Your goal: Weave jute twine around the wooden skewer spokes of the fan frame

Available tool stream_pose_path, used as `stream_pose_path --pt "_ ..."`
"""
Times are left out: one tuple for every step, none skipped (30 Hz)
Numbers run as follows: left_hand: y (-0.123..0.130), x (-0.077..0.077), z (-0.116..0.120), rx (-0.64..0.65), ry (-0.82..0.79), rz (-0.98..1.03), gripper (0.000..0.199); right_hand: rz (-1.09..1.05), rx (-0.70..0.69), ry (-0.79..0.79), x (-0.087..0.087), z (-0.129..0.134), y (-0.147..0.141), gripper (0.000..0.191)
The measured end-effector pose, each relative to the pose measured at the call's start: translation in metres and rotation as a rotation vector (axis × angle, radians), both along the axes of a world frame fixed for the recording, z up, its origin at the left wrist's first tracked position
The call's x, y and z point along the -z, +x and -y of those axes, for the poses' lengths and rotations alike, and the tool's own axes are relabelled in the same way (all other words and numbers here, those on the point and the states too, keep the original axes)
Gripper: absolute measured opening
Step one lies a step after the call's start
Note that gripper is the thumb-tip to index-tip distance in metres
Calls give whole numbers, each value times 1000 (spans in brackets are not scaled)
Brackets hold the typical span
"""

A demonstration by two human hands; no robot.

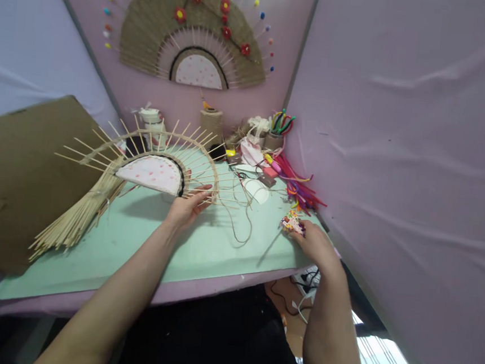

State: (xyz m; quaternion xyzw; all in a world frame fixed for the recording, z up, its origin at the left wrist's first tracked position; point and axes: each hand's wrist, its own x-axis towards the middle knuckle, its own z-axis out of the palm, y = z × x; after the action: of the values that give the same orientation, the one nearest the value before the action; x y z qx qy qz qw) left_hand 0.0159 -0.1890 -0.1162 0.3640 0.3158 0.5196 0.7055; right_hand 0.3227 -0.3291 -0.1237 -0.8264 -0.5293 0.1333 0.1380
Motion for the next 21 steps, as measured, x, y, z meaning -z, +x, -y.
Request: stream_pose_path --pt "-1 0 -1 -15 12 14 46 -85 -38 44 -4 5 0 49" --pt "-2 1 -1 -27 26 28 54 -182 -79 100 -8 10 -1 47" --pt "-3 1 -1 -38 41 42 64 -289 -119 155 -11 14 -2 46" --pt "-3 1 -1 -47 55 53 73 -404 -144 204 -14 17 -4 45" --pt "-4 1 -1 -53 65 60 79 -529 -148 251 -17 20 -8 43" --pt "-4 2 -1 -54 70 62 82 -667 -130 293 -19 20 -13 42" --pt "-4 2 -1 -51 71 62 82 -813 -103 334 -20 20 -21 40" --pt "-4 1 -1 -49 71 63 80 -956 -76 370 -21 18 -31 39" --pt "-4 1 0 -47 72 64 77 -1091 -60 403 -21 15 -43 40" --pt "-4 1 0 -45 71 62 73 -1205 -75 411 -21 11 -57 42" --pt "-3 0 1 -44 72 58 70 -1273 -96 398 -20 8 -72 44" --pt "-3 0 1 -46 76 53 68 -1303 -108 406 -18 4 -87 46" --pt "-2 0 2 -49 84 46 66 -1301 -137 394 -15 1 -103 48" --pt "-2 0 2 -53 97 38 66 -1274 -166 382 -12 -1 -117 50" --pt "-1 0 3 -53 113 31 66 -1229 -197 367 -8 -3 -129 52" --pt "-1 1 3 -57 133 27 67 -1167 -216 358 -3 -4 -140 54" --pt "-1 1 4 -61 155 25 67 -1096 -220 355 2 -5 -149 56" --pt "0 2 4 -65 175 23 68 -1022 -214 362 6 -5 -156 57" --pt "0 3 4 -72 194 21 67 -954 -204 378 9 -5 -161 58" --pt "0 3 4 -79 212 16 64 -895 -193 403 12 -5 -164 58" --pt "1 4 4 -83 224 9 60 -848 -188 432 13 -5 -167 58"
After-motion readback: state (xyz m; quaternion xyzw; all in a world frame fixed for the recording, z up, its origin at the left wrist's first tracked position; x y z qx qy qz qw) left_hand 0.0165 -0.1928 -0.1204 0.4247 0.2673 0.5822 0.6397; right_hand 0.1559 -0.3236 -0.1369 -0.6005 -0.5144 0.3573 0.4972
